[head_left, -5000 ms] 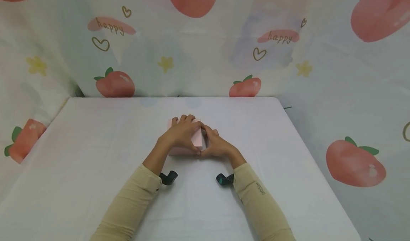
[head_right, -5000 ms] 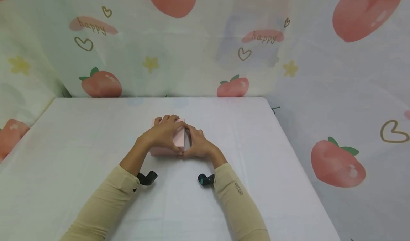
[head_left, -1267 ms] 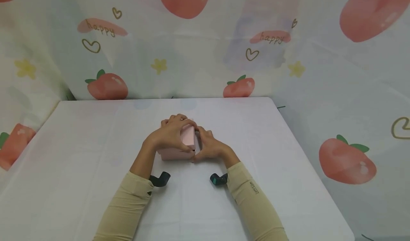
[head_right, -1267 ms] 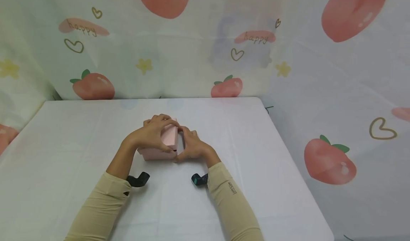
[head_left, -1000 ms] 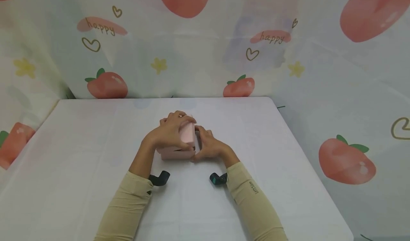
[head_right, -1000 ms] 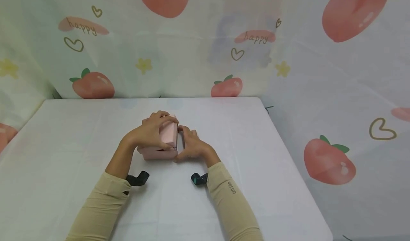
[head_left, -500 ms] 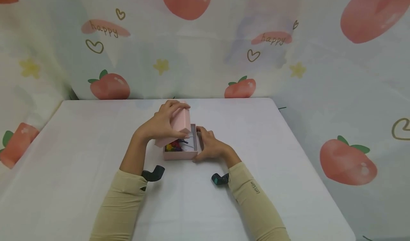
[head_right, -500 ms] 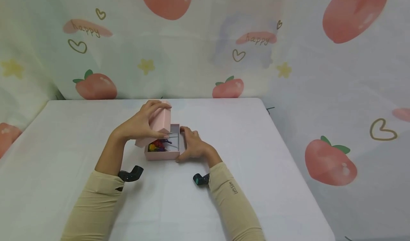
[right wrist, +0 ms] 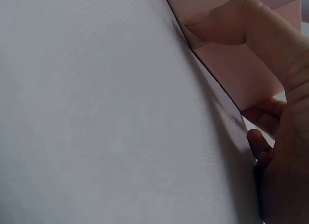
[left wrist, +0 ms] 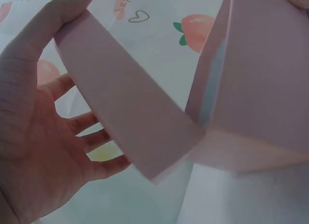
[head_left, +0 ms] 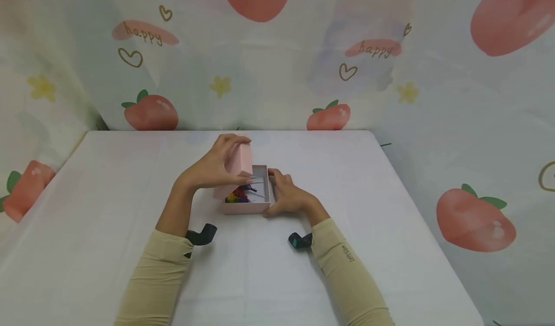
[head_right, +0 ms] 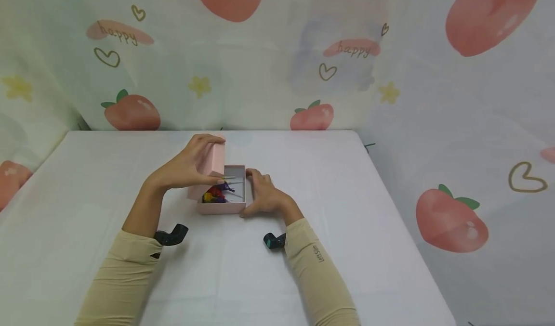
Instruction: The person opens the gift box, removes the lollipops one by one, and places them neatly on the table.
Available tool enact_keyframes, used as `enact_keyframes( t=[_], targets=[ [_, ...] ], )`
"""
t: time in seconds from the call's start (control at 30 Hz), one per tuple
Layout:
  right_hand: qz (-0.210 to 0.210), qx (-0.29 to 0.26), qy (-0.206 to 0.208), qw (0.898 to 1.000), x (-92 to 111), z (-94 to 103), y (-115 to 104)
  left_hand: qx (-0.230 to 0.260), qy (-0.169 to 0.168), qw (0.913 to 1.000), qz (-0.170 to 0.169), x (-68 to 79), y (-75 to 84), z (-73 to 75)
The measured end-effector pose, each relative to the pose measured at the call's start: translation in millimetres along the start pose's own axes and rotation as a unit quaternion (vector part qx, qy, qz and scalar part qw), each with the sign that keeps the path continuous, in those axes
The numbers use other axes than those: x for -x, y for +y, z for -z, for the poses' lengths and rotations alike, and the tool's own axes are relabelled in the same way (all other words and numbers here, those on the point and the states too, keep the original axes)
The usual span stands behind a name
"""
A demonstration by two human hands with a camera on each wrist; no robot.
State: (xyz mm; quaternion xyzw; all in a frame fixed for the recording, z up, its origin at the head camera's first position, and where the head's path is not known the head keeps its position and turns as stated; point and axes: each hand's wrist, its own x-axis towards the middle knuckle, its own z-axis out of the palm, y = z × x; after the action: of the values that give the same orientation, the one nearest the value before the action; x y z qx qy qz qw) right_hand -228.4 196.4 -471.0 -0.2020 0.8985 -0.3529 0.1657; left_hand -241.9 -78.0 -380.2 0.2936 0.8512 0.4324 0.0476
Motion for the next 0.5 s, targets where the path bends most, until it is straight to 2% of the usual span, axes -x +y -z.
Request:
enact_keyframes(
  t=[0.3,0.5],
  targets=[
    [-0.003,-0.015,0.001,1.0,0.7,1.0,-0.8,0.027,0.043,0.9983,0.027,16.0,-15.7,10.7],
    [0.002,-0.014,-0.002,1.0,-1.2,0.8,0.8,0.045,0.045,0.9974,0.035,25.1,-30.9,15.5]
  ],
)
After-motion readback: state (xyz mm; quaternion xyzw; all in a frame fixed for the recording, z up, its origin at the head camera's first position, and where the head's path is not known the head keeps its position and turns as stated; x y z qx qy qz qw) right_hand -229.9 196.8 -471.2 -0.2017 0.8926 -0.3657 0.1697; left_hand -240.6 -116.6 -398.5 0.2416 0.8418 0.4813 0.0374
